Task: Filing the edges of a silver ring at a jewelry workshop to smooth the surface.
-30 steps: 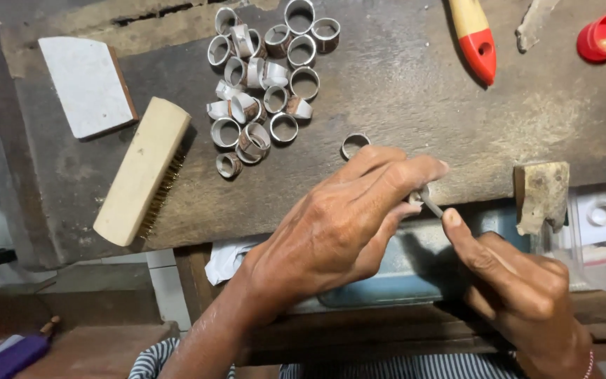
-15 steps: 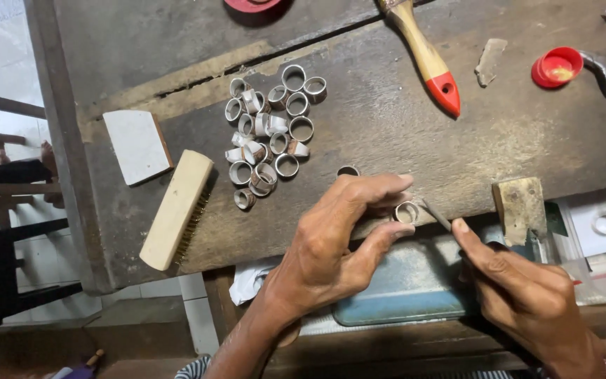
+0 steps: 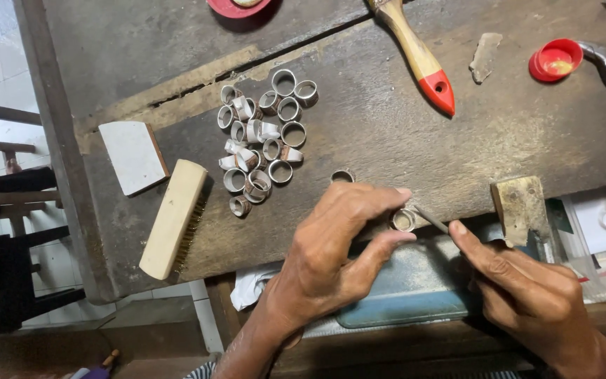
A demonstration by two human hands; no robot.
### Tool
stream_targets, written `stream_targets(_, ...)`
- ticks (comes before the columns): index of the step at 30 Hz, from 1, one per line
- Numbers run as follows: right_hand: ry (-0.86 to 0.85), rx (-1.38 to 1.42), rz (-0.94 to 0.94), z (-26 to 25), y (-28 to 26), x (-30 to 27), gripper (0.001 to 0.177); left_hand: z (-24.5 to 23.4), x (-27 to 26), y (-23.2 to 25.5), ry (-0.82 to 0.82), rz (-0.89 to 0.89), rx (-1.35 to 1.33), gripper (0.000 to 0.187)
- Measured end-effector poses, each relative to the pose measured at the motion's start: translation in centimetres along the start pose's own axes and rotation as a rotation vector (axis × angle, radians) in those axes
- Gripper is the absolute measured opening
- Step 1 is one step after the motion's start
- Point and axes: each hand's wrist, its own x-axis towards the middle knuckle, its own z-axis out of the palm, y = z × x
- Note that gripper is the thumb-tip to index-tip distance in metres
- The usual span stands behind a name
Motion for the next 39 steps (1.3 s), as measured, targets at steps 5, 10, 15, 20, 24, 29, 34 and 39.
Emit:
stream_targets(5, 0.028, -0.070, -0.085, -0.6, -0.9, 1.0, 0.030, 0.5, -0.1, -0.3, -0.029, 0.109, 0.106, 0.026)
stream_targets(10, -0.008, 0.106, -0.011, -0.6, -1.3, 1.0, 0.038, 0.4, -0.5, -0.4, -0.053, 0.100, 0.116, 0.034)
stream_targets(15, -0.003, 0.172, 0.030, -1.4, -2.3, 1.4, 0.038, 0.2, -0.3, 0.1, -0.045, 0.080, 0.106, 0.037)
stream_targets(20, 0.023, 0.249, 0.133, -1.6, -3.3, 0.8, 0.042, 0.3, -0.5, -0.1, -0.042, 0.084, 0.102, 0.034)
stream_targets(24, 0.000, 0.155, 0.069, -1.1, -3.0, 0.7, 0.037, 0.4, -0.7, 0.0, -0.045, 0.042, 0.102, 0.033)
stream_targets(29, -0.128, 0.064, 0.055, -1.2, -1.8, -0.4, 0.049, 0.7, -0.9, 0.1, -0.009, 0.017, 0.119, 0.030)
stream_targets(34, -0.227, -0.019, 0.081, -2.0, -1.9, -0.7, 0.070, 0.7, -0.9, 0.1, -0.013, 0.067, 0.173, 0.029)
stream_targets(39, -0.196, -0.034, -0.003, -2.1, -1.6, 0.4, 0.063, 0.8, -1.2, -0.3, -0.041, 0.086, 0.175, 0.031)
